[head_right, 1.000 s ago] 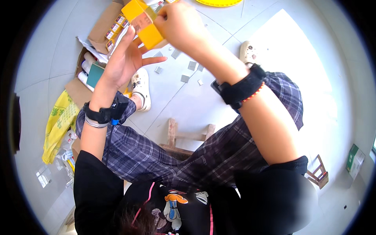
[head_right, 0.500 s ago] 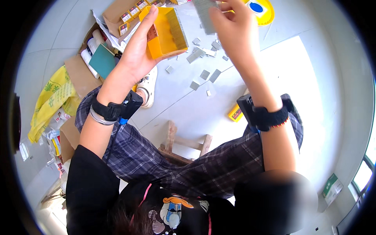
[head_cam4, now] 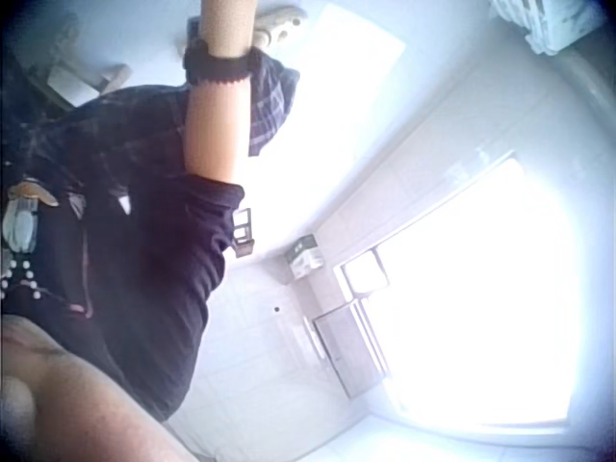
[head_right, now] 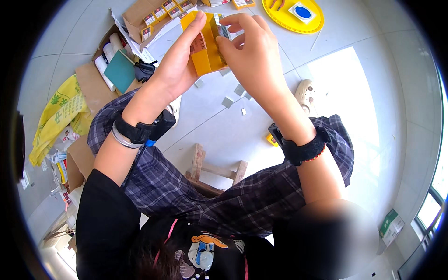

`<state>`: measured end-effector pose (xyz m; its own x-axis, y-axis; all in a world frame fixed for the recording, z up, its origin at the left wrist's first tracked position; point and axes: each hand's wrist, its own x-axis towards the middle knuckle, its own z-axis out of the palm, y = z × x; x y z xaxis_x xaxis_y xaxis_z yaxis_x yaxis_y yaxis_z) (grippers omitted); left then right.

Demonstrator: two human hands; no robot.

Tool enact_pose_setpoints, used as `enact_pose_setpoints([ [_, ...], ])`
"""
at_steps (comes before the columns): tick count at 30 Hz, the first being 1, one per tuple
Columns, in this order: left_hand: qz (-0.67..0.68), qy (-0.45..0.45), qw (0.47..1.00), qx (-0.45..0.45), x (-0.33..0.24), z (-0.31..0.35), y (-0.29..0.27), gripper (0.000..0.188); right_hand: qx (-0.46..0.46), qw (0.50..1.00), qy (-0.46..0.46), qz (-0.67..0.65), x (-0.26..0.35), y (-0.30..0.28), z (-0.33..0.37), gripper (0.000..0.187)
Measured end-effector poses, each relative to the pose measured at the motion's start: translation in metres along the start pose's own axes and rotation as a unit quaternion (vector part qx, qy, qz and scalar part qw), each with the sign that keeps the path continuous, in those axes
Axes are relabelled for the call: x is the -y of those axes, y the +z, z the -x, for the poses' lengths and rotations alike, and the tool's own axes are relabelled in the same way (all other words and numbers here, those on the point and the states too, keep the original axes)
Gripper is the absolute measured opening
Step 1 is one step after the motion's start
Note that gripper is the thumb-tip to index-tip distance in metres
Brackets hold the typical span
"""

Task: The person sits on the floor and assembles small rectangular magnets into a yellow plastic holder. They pick up magnets from the floor, place them into the holder, and occasionally adjust the stack.

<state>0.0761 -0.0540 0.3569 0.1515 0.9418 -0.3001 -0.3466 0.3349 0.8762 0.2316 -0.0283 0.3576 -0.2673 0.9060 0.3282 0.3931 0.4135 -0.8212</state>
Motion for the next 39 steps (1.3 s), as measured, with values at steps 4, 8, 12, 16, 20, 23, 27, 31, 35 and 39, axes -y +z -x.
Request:
enact_pose_setpoints([
  [4,0.01,0.007,1.0,0.007,-0.001,0.0,0.001,0.048,-0.009,0.999,0.011,0.042,-0.005,0.0,-0.003,0.026],
  [8,0.011,0.006,1.0,-0.006,-0.001,0.001,0.004,0.048,0.014,0.999,0.044,0.011,-0.006,-0.001,-0.004,0.029],
  [12,0.14,-0.053,0.989,-0.02,-0.005,-0.004,0.004,0.043,0.027,0.997,0.069,0.009,-0.002,-0.003,-0.003,0.029],
  [16,0.148,-0.047,0.987,-0.028,-0.006,-0.004,0.0,0.041,0.025,0.998,0.057,-0.018,-0.002,0.0,-0.003,0.031],
  [20,0.161,-0.036,0.986,-0.02,-0.003,-0.002,-0.002,0.04,0.048,0.997,0.058,0.002,-0.008,0.002,-0.002,0.03],
  [23,0.07,0.017,0.997,-0.008,0.0,0.002,-0.006,0.045,0.048,0.998,0.049,0.003,-0.011,0.003,-0.001,0.029],
  [27,0.013,0.048,0.999,0.003,0.004,0.006,-0.012,0.048,0.026,1.0,0.005,0.015,-0.009,0.007,0.002,0.027],
  [31,-0.011,0.06,0.998,-0.001,0.006,0.004,-0.014,0.047,0.002,0.996,-0.034,0.088,-0.004,0.011,0.005,0.025],
  [35,0.061,0.03,0.998,-0.016,0.003,-0.001,-0.009,0.043,-0.004,0.999,-0.028,0.023,-0.002,0.014,0.005,0.022],
  [39,0.101,0.022,0.995,-0.014,-0.008,-0.002,0.0,0.044,-0.069,0.981,0.025,-0.178,-0.007,0.009,-0.004,0.025],
])
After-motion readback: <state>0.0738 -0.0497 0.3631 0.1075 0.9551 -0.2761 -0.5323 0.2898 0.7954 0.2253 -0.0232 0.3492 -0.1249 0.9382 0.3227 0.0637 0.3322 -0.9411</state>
